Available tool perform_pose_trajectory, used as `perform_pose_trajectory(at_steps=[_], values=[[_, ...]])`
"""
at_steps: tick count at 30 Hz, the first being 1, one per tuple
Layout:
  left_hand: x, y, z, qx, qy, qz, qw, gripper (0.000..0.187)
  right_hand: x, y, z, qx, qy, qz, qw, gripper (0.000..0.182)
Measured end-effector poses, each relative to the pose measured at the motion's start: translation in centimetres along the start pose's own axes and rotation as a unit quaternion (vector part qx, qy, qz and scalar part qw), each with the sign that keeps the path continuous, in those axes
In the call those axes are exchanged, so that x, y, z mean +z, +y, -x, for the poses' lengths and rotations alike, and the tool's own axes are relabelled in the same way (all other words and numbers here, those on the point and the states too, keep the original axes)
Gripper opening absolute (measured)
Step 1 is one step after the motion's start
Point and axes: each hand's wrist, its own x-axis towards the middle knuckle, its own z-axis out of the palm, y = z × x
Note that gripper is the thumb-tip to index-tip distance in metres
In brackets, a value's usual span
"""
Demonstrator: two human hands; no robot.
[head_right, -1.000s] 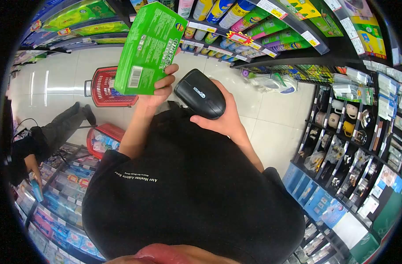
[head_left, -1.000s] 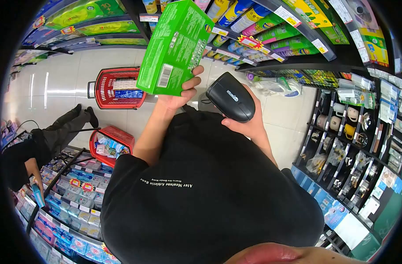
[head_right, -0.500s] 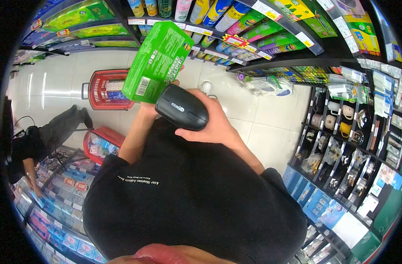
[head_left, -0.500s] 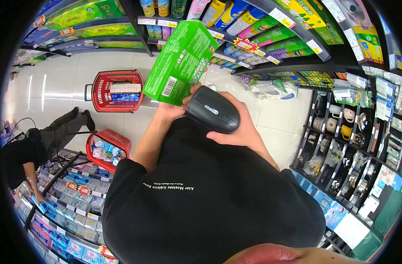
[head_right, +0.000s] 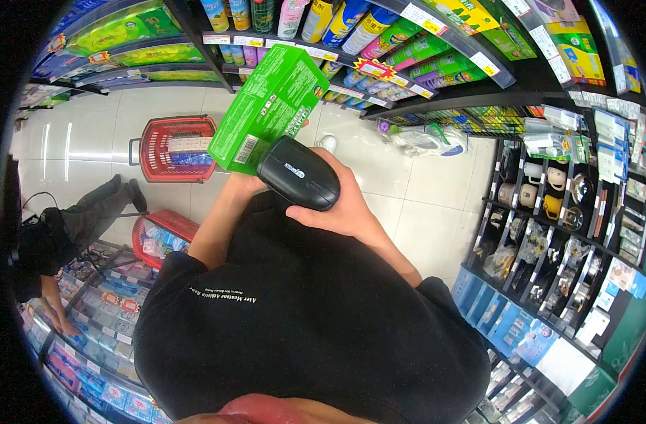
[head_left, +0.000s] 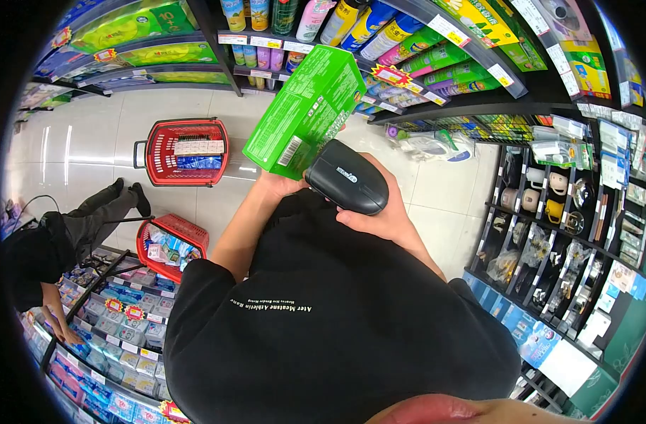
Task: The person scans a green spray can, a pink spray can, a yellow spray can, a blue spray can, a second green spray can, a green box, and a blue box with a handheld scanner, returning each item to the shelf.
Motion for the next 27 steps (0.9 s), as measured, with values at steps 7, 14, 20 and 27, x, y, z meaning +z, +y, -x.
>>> perform_pose_trajectory(at_steps=[7, 14, 20, 27], values=[[-1.5, 0.6, 0.1, 0.006, -0.003, -0.004, 1.000, 0.077, 1.0, -0.3, 0.3, 0.005, -0.010, -0.001, 1.000, 0.073], [1.2, 0.4, 0.8, 0.053, 0.087, -0.082, 0.991, 0.080, 1.0, 0.2, -0.1, 0.015, -0.005, -0.009, 1.000, 0.072], [-2.0, 1.5, 1.1, 0.004, 0.007, 0.026, 1.000, 0.070, 0.3, -0.1, -0.5, 0.069, -0.029, -0.092, 0.993, 0.070], [0.0, 0.9, -1.1, -0.004, 0.141, -0.111, 0.984, 0.084, -1.8, 1.3, -0.5, 0.007, 0.015, -0.047, 0.999, 0.072]])
